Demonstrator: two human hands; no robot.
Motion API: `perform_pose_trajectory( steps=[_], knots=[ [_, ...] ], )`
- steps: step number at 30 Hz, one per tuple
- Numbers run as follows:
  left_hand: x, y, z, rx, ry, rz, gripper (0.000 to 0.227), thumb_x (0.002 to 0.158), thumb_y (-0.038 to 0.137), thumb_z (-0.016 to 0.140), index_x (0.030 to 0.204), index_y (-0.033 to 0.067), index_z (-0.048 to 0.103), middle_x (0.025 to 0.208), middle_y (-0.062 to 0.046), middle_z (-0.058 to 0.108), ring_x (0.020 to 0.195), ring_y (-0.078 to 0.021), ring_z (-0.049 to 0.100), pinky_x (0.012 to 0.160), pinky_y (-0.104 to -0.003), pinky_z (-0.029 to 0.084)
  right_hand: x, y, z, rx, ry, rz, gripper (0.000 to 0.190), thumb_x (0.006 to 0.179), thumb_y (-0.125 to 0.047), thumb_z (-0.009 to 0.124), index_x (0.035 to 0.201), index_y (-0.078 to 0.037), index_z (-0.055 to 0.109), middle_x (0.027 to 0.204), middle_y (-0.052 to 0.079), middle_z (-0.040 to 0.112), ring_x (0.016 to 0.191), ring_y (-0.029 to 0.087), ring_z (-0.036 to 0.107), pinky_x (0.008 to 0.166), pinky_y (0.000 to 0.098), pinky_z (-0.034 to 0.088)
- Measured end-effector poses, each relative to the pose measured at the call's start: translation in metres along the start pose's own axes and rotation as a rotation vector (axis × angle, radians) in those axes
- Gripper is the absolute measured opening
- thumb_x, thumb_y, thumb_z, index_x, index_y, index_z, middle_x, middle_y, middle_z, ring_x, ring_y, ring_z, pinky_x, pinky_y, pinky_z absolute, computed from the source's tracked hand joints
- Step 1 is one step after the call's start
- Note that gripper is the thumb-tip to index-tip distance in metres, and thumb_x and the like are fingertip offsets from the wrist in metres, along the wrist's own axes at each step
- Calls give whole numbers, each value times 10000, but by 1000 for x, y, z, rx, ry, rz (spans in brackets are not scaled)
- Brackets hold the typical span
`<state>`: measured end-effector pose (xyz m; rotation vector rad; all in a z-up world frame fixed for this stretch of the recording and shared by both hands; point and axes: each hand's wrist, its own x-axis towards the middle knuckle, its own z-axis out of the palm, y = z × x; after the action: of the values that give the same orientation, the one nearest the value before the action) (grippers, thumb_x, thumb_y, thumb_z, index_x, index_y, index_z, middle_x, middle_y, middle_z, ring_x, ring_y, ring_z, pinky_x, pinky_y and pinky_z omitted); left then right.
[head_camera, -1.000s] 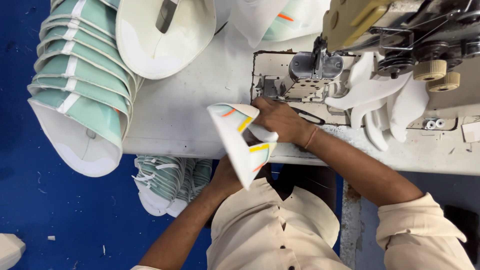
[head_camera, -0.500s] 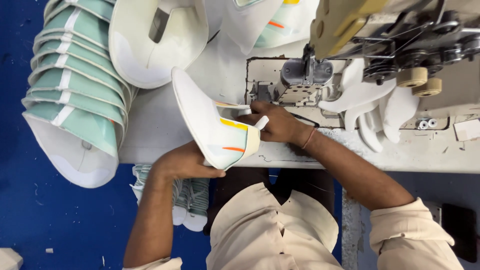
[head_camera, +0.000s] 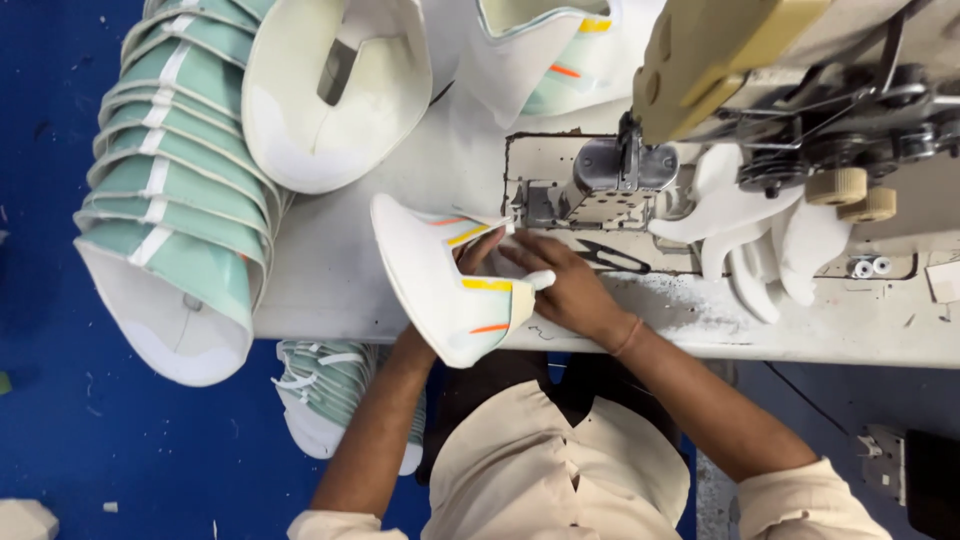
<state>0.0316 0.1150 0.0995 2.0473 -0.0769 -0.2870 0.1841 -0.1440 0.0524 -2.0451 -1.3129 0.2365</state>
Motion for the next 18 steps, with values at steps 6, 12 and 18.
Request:
perform_pose_trajectory(
  steps=[6,12,18],
  knots=[
    [10,-28,17,-12,38,20,621,751,151,791,1334,73,592,1243,-144,673,1137,-285,643,975,-395,516,-2,15,-13,868,-1,178,551,934,46,511,1466,-93,529,1475,105,561,1350,203,557,1136,327,452],
    [-3,-144,78,-11,43,63,636,769,148,781,1365,79,571,1278,-144,651,1166,-287,627,996,-395,506,27,10,10,443,257,304,249,963,-65,724,1203,-39,665,1020,79,760,885,140,713,775,306,578],
    [-21,-161,86,-15,74,79,650,787,146,772,1396,86,550,1313,-143,629,1194,-289,612,1017,-396,497,33,16,30,167,372,186,173,865,-46,780,1023,-52,710,966,83,743,785,219,730,677,337,575]
  ],
)
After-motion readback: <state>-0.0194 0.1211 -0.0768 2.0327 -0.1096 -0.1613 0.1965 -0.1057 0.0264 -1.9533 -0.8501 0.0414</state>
